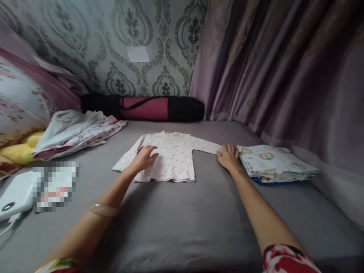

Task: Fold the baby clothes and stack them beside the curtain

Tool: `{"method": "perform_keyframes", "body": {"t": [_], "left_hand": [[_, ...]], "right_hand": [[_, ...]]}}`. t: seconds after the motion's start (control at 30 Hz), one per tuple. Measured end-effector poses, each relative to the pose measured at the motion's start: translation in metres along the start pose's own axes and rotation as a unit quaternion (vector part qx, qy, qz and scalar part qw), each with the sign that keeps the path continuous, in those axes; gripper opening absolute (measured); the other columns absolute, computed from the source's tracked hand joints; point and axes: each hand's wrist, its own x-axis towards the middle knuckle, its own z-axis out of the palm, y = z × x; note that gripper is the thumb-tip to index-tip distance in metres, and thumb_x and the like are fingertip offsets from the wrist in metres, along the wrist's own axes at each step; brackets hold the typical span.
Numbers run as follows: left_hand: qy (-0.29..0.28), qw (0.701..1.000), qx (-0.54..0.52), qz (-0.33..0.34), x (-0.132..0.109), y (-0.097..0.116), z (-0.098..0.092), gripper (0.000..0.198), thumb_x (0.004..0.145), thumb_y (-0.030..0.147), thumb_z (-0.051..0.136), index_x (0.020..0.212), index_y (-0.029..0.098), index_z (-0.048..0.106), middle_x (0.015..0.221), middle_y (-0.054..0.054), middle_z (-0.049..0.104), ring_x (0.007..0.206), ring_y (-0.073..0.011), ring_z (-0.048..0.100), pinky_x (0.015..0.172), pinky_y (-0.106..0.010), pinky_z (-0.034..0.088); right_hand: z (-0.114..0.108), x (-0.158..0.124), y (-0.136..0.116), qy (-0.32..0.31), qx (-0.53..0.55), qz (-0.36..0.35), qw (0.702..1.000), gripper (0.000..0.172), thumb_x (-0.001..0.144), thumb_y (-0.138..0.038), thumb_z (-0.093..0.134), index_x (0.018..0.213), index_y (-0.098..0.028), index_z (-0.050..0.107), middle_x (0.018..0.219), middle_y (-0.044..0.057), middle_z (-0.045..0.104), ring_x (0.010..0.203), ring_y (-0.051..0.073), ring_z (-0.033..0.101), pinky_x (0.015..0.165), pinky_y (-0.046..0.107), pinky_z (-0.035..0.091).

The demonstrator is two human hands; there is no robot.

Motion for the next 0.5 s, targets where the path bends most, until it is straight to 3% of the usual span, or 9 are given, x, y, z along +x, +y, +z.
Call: {"method": "perform_keyframes", "body": {"t": [0.07,0.17,0.27,0.37,0.5], "left_hand": [[0.01,0.999,0.015,-0.044,-0.023,-0.008,-0.013,0.04,0.087,0.041,0.044,0.112,0.015,0.062,0.108,-0.014,0.065,0.097,-0.0246,0.061,0.086,-0.036,0.047],[0.016,0.989,0.034,-0.142,-0.049,-0.016,-0.022,0.033,0.085,0.042,0.046,0.1,0.018,0.064,0.091,-0.01,0.068,0.086,-0.0236,0.062,0.077,-0.034,0.046],[0.003,0.977,0.035,-0.208,-0.066,-0.018,-0.025,0.029,0.081,0.042,0.05,0.094,0.02,0.064,0.083,-0.007,0.068,0.08,-0.0226,0.062,0.072,-0.032,0.045],[-0.012,0.975,0.015,-0.222,-0.078,-0.014,-0.025,0.028,0.078,0.042,0.052,0.09,0.019,0.064,0.081,-0.005,0.068,0.077,-0.0214,0.062,0.07,-0.03,0.044],[-0.022,0.968,-0.02,-0.25,-0.085,-0.002,-0.023,0.029,0.078,0.043,0.055,0.089,0.018,0.064,0.078,-0.004,0.067,0.075,-0.0205,0.061,0.068,-0.028,0.044]], "right_hand": [[-0.008,-0.014,-0.012,0.016,0.033,-0.044,0.998,0.043,0.095,-0.026,0.04,0.132,-0.01,0.053,0.138,0.018,0.052,0.131,0.028,0.043,0.107,0.039,0.03],[-0.018,-0.04,-0.035,-0.059,0.109,-0.096,0.988,0.031,0.094,-0.026,0.041,0.113,-0.017,0.064,0.11,0.011,0.069,0.105,0.022,0.061,0.09,0.03,0.041],[-0.025,-0.066,-0.057,-0.129,0.163,-0.131,0.969,0.024,0.093,-0.029,0.044,0.101,-0.021,0.066,0.096,0.005,0.071,0.089,0.019,0.064,0.076,0.026,0.043],[-0.031,-0.088,-0.071,-0.182,0.187,-0.155,0.953,0.021,0.088,-0.036,0.052,0.1,-0.023,0.063,0.09,0.002,0.07,0.078,0.017,0.063,0.067,0.024,0.04],[-0.037,-0.107,-0.079,-0.193,0.157,-0.189,0.95,0.032,0.082,-0.037,0.06,0.11,-0.023,0.056,0.101,0.004,0.067,0.089,0.018,0.062,0.068,0.024,0.038]]}}
